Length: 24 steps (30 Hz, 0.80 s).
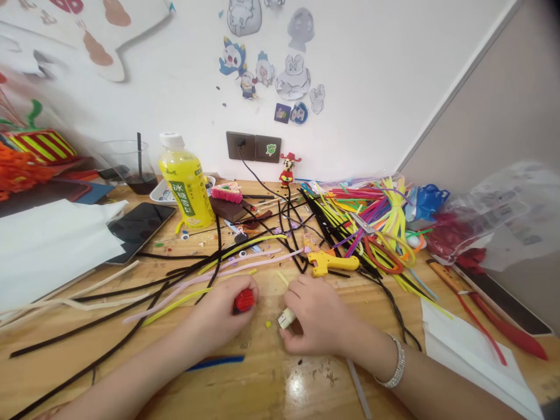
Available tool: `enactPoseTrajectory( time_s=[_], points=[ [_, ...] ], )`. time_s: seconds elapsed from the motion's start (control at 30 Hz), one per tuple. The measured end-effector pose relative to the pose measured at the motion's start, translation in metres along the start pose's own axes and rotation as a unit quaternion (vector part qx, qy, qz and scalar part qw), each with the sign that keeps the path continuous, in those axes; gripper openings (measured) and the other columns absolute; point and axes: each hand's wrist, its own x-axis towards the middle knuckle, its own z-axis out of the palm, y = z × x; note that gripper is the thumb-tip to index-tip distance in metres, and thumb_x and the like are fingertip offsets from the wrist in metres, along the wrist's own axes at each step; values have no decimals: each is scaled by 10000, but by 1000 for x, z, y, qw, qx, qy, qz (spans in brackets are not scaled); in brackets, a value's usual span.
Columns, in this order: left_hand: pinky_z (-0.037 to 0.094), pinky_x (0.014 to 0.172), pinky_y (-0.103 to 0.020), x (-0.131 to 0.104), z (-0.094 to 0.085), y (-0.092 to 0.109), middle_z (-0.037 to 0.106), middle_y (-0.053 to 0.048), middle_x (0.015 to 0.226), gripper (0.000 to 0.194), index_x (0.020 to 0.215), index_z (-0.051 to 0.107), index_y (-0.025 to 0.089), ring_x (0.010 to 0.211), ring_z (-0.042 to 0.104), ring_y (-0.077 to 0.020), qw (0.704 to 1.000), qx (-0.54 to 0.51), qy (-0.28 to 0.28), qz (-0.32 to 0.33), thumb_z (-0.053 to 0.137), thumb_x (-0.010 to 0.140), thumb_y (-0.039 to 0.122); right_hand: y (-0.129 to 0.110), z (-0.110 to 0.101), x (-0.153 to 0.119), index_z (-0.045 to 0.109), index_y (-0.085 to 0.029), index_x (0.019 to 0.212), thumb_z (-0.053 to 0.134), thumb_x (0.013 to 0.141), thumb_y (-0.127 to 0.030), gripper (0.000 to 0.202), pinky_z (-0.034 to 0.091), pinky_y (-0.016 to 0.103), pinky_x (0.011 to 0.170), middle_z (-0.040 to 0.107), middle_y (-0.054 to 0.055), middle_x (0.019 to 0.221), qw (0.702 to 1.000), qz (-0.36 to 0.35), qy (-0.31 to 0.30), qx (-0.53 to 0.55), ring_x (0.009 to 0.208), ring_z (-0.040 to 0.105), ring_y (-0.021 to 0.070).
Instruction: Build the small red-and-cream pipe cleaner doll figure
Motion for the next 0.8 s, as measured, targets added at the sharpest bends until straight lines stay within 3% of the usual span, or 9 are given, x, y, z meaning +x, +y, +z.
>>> enactPoseTrajectory(
  time_s=[0.43,0.8],
  points=[
    [370,585,-242,5,-10,-1,551,45,594,43,599,494,214,597,503,-163,994,-31,82,-63,520,603,179,-4,0,3,584,-140,721,474,646,-328,231,353,329,597,585,89,728,999,-2,-33,-31,716,484,225],
    [366,621,-259,6,-12,0,535,35,625,43,631,464,205,630,495,-162,992,-11,97,-79,458,668,185,-4,-9,-1,570,-147,716,497,661,-347,220,346,326,605,572,72,722,999,-7,-29,-14,719,473,214]
  ],
)
